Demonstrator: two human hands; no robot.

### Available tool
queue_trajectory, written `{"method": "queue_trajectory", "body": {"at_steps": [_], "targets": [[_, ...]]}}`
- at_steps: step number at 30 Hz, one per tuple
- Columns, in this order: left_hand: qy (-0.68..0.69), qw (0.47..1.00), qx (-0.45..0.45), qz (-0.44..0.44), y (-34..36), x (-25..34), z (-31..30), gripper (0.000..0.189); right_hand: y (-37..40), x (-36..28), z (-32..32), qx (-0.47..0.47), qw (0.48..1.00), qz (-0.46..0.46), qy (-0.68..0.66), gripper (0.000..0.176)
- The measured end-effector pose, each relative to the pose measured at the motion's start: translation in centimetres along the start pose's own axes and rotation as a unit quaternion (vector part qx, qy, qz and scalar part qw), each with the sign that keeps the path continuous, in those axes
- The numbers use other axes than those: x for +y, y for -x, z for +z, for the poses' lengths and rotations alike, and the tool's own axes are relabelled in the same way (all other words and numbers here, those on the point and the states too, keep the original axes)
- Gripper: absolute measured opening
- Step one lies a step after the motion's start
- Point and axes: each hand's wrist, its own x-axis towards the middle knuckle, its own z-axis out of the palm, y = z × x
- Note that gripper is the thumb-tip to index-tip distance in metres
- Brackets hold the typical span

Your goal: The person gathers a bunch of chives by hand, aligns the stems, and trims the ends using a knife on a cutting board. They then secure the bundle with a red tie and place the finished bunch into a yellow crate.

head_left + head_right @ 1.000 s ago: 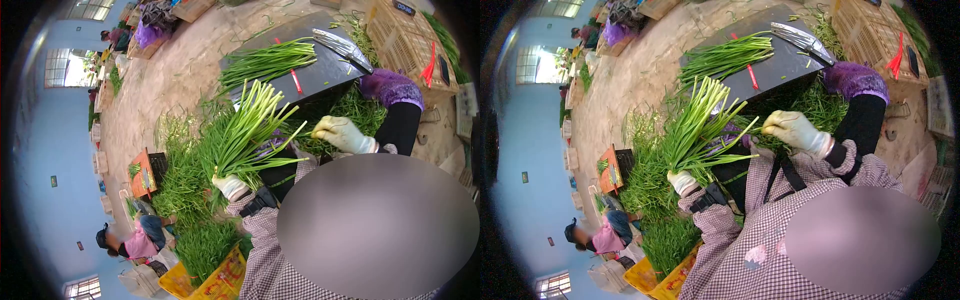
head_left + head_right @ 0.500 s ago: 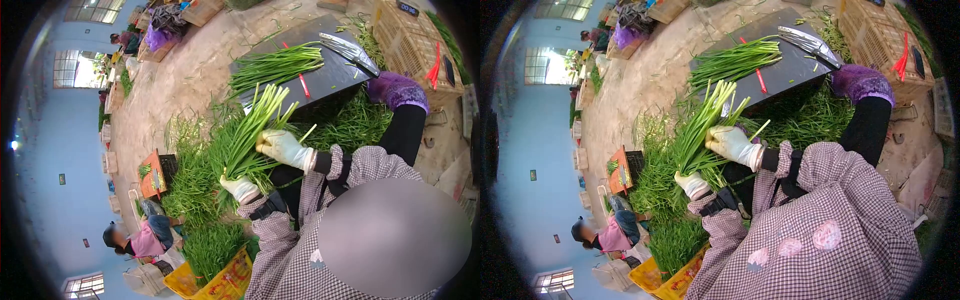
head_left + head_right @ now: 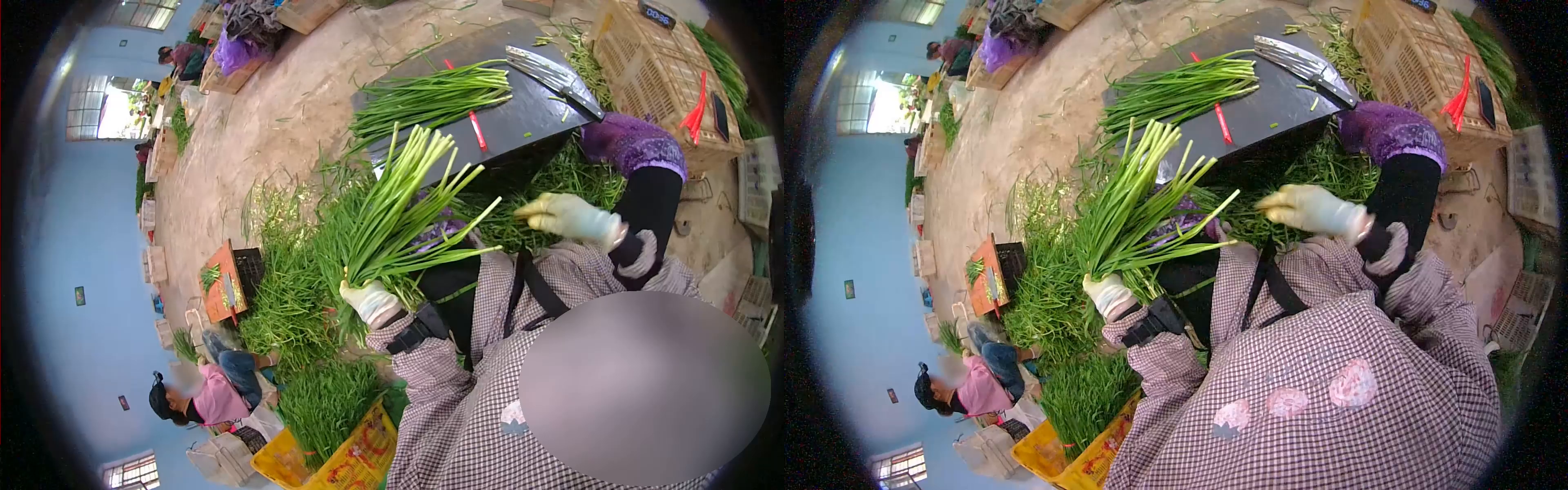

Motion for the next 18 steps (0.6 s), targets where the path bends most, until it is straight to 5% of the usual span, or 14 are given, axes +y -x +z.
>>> {"method": "queue_trajectory", "body": {"at_steps": [1,3,4,5,7,9,11,13,14,15,18], "targets": [[0.001,1.000,-0.003,0.001,-0.5,-0.3,0.2,0.048,-0.6,3.0,1.2,0.058,0.938,0.028,0.339,0.041],[0.023,0.999,-0.042,-0.001,-0.6,0.2,-0.1,0.037,-1.3,2.1,2.2,0.055,0.990,-0.087,0.101,0.053],[-0.015,1.000,-0.022,-0.009,0.8,1.3,-0.1,0.029,-2.3,1.4,3.2,0.041,0.986,-0.148,0.056,0.058],[-0.016,1.000,-0.022,-0.005,0.6,1.2,-0.1,0.029,-1.9,-2.2,2.7,-0.030,0.995,-0.093,-0.013,0.061],[0.027,0.999,-0.031,-0.018,-0.2,0.2,-0.1,0.029,-3.1,-3.9,4.9,0.025,0.971,-0.214,-0.105,0.052],[-0.006,1.000,-0.018,0.004,-0.9,-1.3,-0.3,0.030,-4.6,-4.0,6.6,0.042,0.971,-0.214,-0.101,0.039],[0.146,0.986,-0.072,0.025,-1.1,-2.2,-0.8,0.030,-4.1,-4.4,6.2,0.045,0.976,-0.157,-0.142,0.026],[0.038,0.999,-0.028,0.002,0.1,0.4,-0.5,0.037,-3.6,-3.9,5.3,0.045,0.975,-0.078,-0.202,0.015],[-0.004,1.000,-0.008,0.009,0.0,0.0,-0.5,0.034,-3.4,-3.1,4.6,0.103,0.965,-0.191,-0.144,0.013],[-0.047,0.999,0.011,0.015,-0.2,-0.7,-0.5,0.031,-2.7,-3.4,3.8,0.129,0.956,-0.196,-0.178,0.015],[0.137,0.989,-0.036,0.039,-1.4,-3.4,-0.7,0.028,0.4,-4.1,-0.3,0.056,0.936,-0.033,-0.346,0.022]]}}
